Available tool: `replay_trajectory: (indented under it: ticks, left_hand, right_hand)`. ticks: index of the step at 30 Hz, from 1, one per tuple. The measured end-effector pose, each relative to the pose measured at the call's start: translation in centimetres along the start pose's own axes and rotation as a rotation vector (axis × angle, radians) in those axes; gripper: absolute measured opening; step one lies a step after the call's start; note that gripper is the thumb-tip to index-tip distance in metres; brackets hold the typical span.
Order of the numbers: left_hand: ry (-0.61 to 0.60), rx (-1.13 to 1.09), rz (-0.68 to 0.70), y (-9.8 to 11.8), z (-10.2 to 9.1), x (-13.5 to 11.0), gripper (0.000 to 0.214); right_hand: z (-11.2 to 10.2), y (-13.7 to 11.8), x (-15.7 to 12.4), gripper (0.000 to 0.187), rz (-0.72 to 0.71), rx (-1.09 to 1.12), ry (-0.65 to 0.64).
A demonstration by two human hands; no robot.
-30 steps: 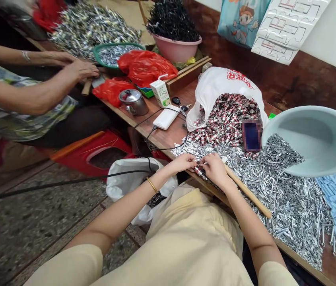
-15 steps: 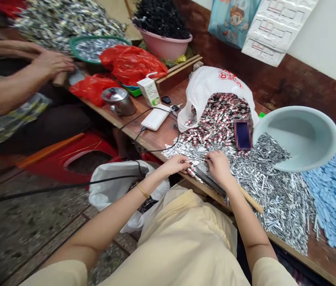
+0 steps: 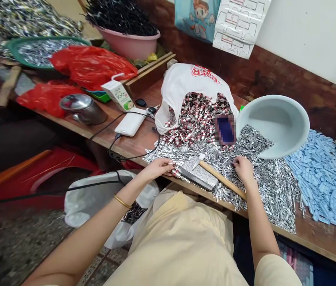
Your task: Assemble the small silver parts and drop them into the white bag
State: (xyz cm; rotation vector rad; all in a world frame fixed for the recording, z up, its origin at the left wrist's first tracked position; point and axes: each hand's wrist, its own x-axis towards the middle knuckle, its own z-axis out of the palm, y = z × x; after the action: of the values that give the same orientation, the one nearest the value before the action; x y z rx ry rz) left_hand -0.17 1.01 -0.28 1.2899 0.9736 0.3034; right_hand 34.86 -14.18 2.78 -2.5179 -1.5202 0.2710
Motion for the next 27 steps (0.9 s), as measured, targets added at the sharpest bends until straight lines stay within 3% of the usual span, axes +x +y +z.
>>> replay_trajectory:
  ticks: [9,11,14,18,22,27]
  left_hand:
    - [0.003,0.006,-0.003,0.2,-0.1,-0.2,0.026]
    - [0.005,0.006,0.0,0.1,0.0,-0.2,0.027]
    - [-0.005,0.009,0.009,0.0,0.0,-0.1,0.027]
    - [-0.009,0.019,0.022,-0.3,0.0,0.1,0.025]
    - [0.019,0.045,0.013,-0.5,0.2,0.2,0.022]
    - [0.036,0.065,0.042,-0.4,0.5,-0.2,0.02]
  right_hand:
    - [0.2,0.2,0.1,0.008,-0.089,0.023,0.014]
    - [-0.1,0.2,0.1,0.01,-0.047,0.192,0.038]
    - [-0.8,-0.1,-0.2,0.023,0.04,0.663,0.041]
    - [-1.5,-2.3,-1.3,0.035,0.031,1.163,-0.076]
    - [-1.4,-6.3,-2.3,0.035,-0.003,1.345,-0.224]
    - [-0.1,-11.1,-2.6,0.039,-0.14,1.481,-0.515]
